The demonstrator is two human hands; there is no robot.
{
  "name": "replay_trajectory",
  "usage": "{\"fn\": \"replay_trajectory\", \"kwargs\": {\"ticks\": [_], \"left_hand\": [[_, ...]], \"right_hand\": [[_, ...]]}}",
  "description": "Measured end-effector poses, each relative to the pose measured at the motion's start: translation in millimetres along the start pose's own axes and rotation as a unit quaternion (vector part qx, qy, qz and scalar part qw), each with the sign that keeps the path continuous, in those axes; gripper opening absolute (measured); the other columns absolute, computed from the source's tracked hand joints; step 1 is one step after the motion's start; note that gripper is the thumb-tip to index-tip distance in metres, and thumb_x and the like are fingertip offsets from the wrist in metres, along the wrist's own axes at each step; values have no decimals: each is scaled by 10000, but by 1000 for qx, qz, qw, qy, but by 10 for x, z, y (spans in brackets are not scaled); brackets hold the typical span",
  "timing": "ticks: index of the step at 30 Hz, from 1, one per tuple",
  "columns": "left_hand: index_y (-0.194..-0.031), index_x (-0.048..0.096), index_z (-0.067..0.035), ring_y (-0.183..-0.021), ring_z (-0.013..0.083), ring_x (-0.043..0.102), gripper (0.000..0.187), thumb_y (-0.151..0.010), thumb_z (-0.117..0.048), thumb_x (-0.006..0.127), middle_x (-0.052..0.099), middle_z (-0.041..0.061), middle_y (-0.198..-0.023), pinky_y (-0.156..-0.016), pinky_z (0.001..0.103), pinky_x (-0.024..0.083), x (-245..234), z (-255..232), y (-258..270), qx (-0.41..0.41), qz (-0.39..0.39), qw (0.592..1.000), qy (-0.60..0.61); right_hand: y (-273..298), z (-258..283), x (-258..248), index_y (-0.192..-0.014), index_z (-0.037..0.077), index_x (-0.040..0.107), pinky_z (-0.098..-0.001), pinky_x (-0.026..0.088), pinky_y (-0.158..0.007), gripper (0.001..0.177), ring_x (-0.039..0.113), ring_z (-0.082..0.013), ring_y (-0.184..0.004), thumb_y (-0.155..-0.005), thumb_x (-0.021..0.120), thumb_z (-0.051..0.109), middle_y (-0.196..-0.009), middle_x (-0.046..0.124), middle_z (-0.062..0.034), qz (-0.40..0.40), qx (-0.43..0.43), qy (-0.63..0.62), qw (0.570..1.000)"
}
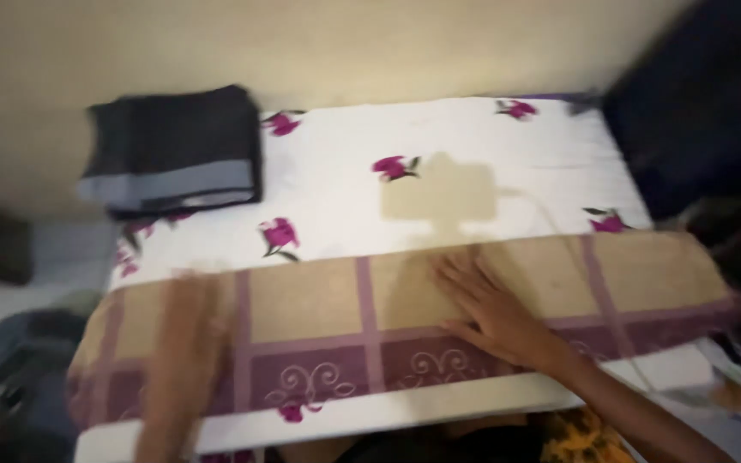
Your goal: Folding different pieces of fabric neatly on a flat surface
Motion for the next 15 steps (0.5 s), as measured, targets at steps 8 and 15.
{"fn": "replay_trajectory", "kwargs": {"ticks": [8,15], "left_hand": [[-1810,288,-338,-1791,340,178,744,-1086,-430,435,184,78,-1957,-1343,625,243,230,189,-6,125,118,965,-197],[-1729,463,17,-1825,504,336,648,-1125,-219,484,452,148,-1878,-1455,656,375,-365,500,-91,242,35,937,-251]], "right_hand": [[603,-1012,-508,-1770,206,329,-589,189,-1377,835,293,-298,-1693,-1128,217,729,-1860,316,-99,-60,123,107,985],[1212,-1808,-690,-1815,307,206,-693,256,-1320,809,171,-253,-1743,-1091,361,632,-1921,161,20,-60,307,53,948]]}}
Point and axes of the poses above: each hand's wrist, its own y-axis away from the middle knuckle, its own x-axis out of the palm, z = x × y, the point moved 7 cm from there along -y, towards the middle knuckle
